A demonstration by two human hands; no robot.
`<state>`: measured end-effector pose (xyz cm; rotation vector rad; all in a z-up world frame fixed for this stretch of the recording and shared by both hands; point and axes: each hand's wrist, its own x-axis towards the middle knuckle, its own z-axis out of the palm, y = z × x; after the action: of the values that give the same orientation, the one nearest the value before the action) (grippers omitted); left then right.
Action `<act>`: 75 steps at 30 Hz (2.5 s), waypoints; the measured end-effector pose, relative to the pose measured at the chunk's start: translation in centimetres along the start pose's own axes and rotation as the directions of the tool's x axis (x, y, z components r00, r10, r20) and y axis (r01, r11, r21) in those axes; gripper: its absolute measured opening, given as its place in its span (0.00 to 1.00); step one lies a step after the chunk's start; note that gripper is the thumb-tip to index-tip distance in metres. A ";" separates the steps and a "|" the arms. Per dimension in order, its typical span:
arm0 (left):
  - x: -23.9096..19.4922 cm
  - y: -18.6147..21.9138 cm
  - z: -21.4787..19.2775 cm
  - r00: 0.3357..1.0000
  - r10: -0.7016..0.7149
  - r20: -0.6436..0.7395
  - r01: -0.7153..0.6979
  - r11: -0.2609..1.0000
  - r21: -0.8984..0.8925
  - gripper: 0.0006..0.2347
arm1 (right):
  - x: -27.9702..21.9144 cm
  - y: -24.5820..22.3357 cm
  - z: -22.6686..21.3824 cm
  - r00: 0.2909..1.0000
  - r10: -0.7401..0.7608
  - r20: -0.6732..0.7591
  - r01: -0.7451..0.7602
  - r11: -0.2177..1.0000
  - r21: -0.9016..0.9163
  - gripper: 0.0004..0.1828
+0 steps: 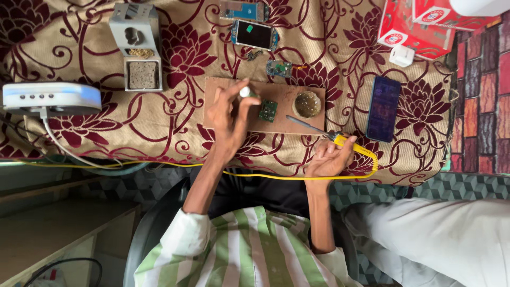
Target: The person uses a soldering iron and a small green tool to work on a green circuit board placed on a wooden board. They repeatedly apply the soldering iron to different points on the board while holding the tool in the other hand. A smartphone is briefly used during the process.
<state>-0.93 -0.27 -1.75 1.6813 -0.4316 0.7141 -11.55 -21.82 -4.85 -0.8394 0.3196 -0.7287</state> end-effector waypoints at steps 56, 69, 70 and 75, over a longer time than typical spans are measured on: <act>-2.8 1.8 -4.4 0.994 0.073 0.083 -0.087 0.981 0.174 0.15 | -1.9 0.8 1.3 0.987 -0.148 0.059 0.155 0.978 -0.138 0.21; -1.3 2.5 -2.2 0.998 -0.017 0.064 0.011 0.996 0.093 0.15 | -0.6 2.9 3.1 0.965 -0.235 -0.118 0.209 0.958 -0.198 0.20; -1.4 2.4 -2.2 0.998 -0.007 0.068 0.000 0.995 0.103 0.15 | -0.3 3.2 3.1 0.961 -0.252 -0.114 0.226 0.953 -0.202 0.20; -2.5 0.9 -2.3 0.997 0.059 0.059 -0.068 0.983 0.168 0.18 | 0.3 4.8 3.1 0.947 -0.286 -0.146 0.249 0.941 -0.231 0.20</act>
<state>-3.89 1.50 -2.46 1.8572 -0.4753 0.7716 -7.52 -18.14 -6.50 -1.0336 0.4530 -1.0421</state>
